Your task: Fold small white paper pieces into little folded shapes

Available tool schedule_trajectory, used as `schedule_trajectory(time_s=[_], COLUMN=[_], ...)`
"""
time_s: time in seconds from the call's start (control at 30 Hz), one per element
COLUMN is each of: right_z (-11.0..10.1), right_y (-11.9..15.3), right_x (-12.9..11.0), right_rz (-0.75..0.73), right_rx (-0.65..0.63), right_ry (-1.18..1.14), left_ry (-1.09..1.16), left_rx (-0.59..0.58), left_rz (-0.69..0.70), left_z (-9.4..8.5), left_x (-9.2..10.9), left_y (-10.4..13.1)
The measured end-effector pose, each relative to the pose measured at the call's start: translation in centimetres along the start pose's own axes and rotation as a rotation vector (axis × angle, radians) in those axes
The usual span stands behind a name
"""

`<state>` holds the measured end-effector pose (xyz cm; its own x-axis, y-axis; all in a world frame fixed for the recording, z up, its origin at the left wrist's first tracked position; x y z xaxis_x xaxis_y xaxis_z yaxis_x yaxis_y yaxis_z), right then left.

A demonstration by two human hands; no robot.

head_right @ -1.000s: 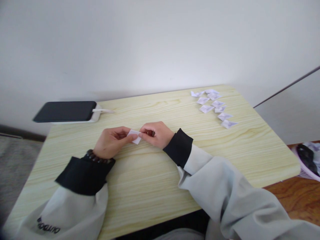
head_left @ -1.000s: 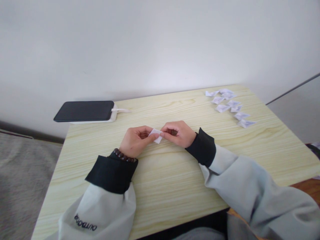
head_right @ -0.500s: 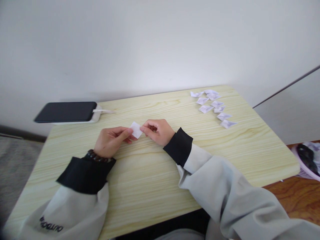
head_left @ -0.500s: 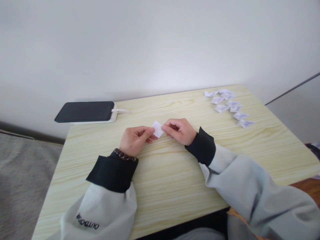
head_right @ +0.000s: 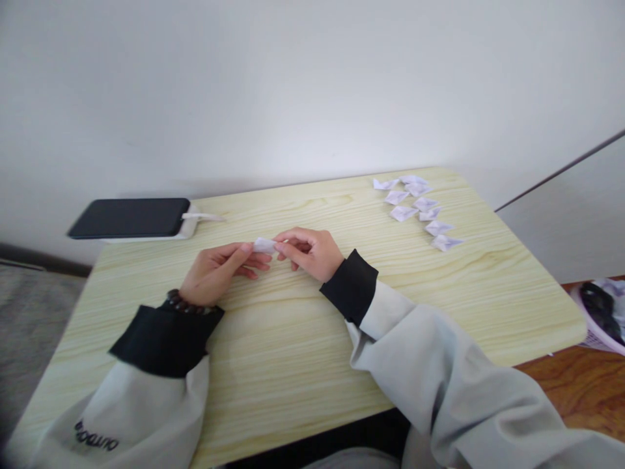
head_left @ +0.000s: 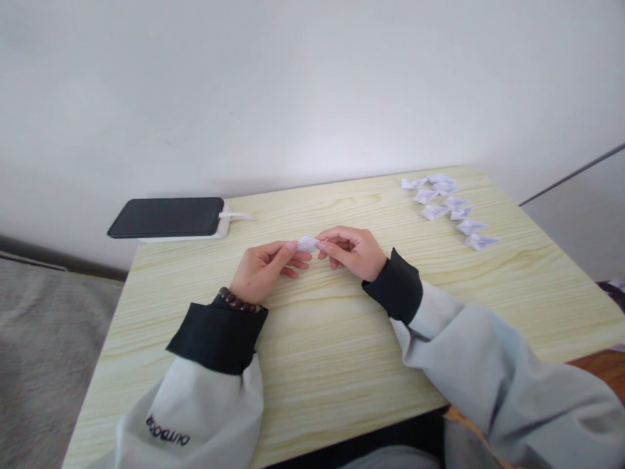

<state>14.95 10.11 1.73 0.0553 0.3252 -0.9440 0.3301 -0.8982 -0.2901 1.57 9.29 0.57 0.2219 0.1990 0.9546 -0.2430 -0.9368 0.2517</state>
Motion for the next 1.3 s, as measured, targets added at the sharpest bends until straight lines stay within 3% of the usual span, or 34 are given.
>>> schedule_trajectory(time_s=[0.4, 0.63, 1.0, 1.3], right_z=[0.0, 0.3, 0.6, 0.6], right_y=[0.1, 0.1, 0.2, 0.2], right_x=[0.3, 0.8, -0.2, -1.2], right_rz=[0.028, 0.055, -0.029, -0.113], right_rx=[0.001, -0.034, -0.082, -0.055], right_ry=[-0.007, 0.013, 0.111, 0.034], left_ry=[0.083, 0.014, -0.054, 0.067], left_rx=[0.011, -0.003, -0.044, -0.067], left_rz=[-0.004, -0.033, -0.046, -0.023], left_z=[-0.5, 0.0, 0.6, 0.3], left_x=[-0.4, -0.4, -0.4, -0.5], left_y=[-0.2, -0.1, 0.1, -0.1])
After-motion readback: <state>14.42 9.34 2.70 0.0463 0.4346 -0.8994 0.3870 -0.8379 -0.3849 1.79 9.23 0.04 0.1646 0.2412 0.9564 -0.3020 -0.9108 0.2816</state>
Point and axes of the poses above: each hand's wrist, its own y-axis away from the middle knuckle, its own z-axis out of the palm, x = y × z, the point moved 10 cm from there along -y, towards the middle knuckle, and after that the axes turned 7 degrees about -z, right-handed, at the moved point
